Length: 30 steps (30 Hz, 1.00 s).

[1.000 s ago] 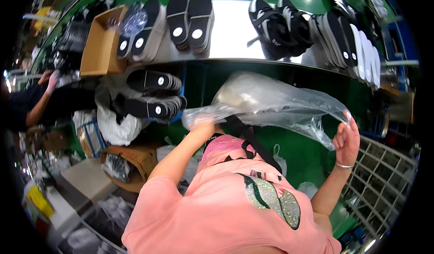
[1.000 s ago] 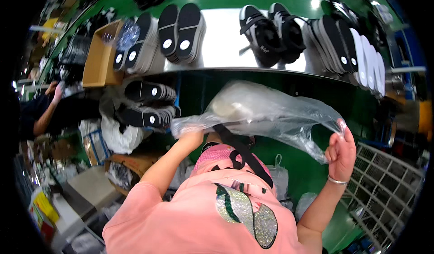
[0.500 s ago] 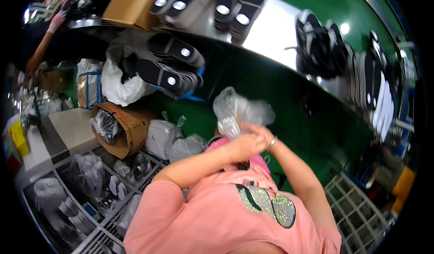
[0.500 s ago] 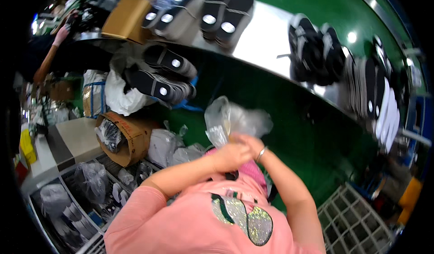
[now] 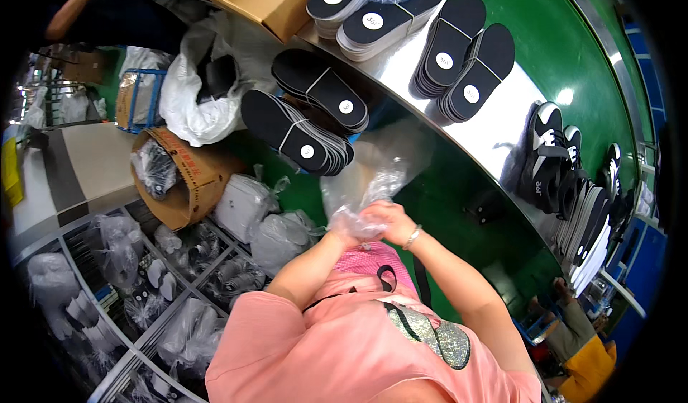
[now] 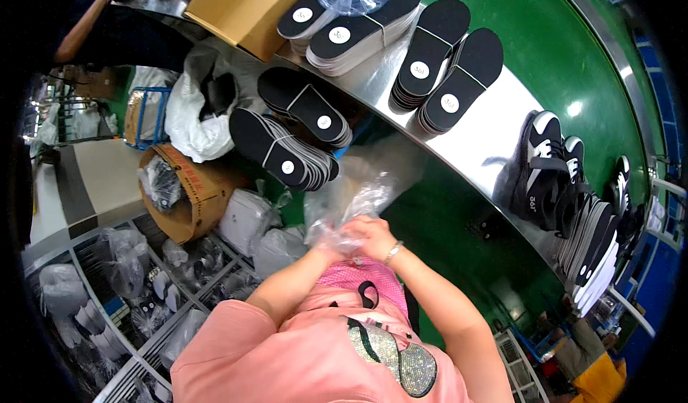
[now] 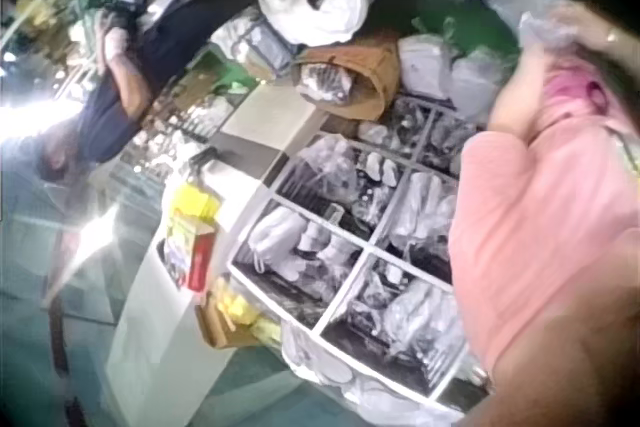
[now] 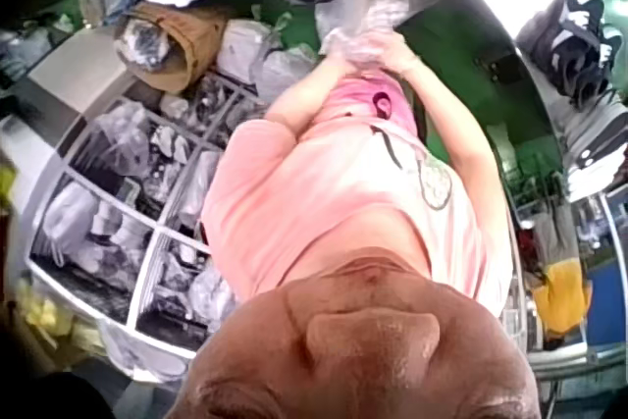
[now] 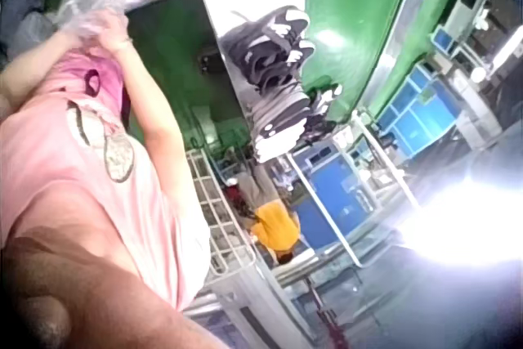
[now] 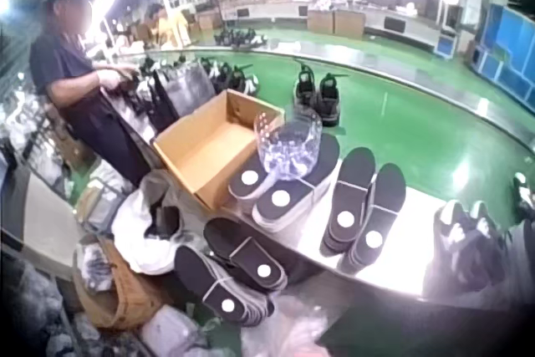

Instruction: The person inserts insoles into black sneakers and fastens the velcro straps by hand before placing the finished shoes onto a conveyor belt. The person also handles a small cardboard box of white material and a plastic bag.

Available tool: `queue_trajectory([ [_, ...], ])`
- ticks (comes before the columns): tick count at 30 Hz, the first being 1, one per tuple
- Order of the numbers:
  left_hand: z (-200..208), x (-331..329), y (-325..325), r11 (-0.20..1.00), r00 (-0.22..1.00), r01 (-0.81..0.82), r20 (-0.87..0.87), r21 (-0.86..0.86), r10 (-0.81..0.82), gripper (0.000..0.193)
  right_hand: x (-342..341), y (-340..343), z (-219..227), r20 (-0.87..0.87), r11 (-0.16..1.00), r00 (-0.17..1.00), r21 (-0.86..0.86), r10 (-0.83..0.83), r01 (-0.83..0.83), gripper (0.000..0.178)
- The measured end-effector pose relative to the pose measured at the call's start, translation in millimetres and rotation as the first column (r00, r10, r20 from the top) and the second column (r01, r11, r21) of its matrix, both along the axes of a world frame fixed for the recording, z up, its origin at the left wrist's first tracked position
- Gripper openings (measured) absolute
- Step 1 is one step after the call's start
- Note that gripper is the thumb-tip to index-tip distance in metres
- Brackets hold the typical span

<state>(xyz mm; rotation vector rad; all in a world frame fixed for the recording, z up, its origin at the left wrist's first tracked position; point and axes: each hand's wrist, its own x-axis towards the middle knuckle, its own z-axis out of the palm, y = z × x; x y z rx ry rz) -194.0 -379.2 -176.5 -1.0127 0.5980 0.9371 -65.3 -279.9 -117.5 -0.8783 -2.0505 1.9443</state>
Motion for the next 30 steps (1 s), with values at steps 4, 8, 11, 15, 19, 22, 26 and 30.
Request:
queue_trajectory([
  [4, -53, 5, 36, 0.924, 0.978, -0.202, 0.024, 0.326, 0.206, 0.075, -21, -3, -14, 0.180, 0.989, 0.972, -0.006, 0.149, -0.150, 0.021],
  [8, -96, -8, 62, 0.662, 0.953, -0.294, 0.162, 0.689, 0.255, 0.059, -29, 20, -34, 0.311, 0.992, 0.947, 0.068, 0.081, -0.107, 0.029],
  [11, -123, -11, 72, 0.720, 0.941, -0.318, 0.113, 0.617, 0.319, 0.055, -36, 42, -64, 0.340, 0.992, 0.938, 0.079, 0.068, -0.101, 0.032],
  [15, -166, -20, 83, 0.852, 0.929, -0.296, -0.077, 0.433, 0.362, 0.051, -47, 56, -100, 0.357, 0.999, 0.934, 0.021, 0.028, -0.038, 0.032],
  [19, -200, -25, 95, 0.945, 0.916, -0.217, -0.284, 0.245, 0.284, 0.048, -55, 58, -141, 0.324, 0.889, 0.917, -0.314, -0.231, 0.334, 0.021],
  [22, -213, -27, 93, 0.977, 0.905, -0.171, -0.372, 0.129, 0.207, 0.045, -55, 55, -191, 0.396, 0.956, 0.898, -0.133, -0.191, 0.262, 0.026],
  [26, -203, -44, 78, 0.992, 0.882, -0.121, -0.455, 0.035, 0.124, 0.042, -62, 40, -239, 0.461, 0.985, 0.876, -0.028, -0.139, 0.171, 0.037],
  [30, -197, -57, 54, 0.997, 0.871, -0.077, -0.487, -0.004, 0.065, 0.041, -59, 36, -183, 0.334, 0.934, 0.919, -0.207, -0.211, 0.290, 0.042],
])
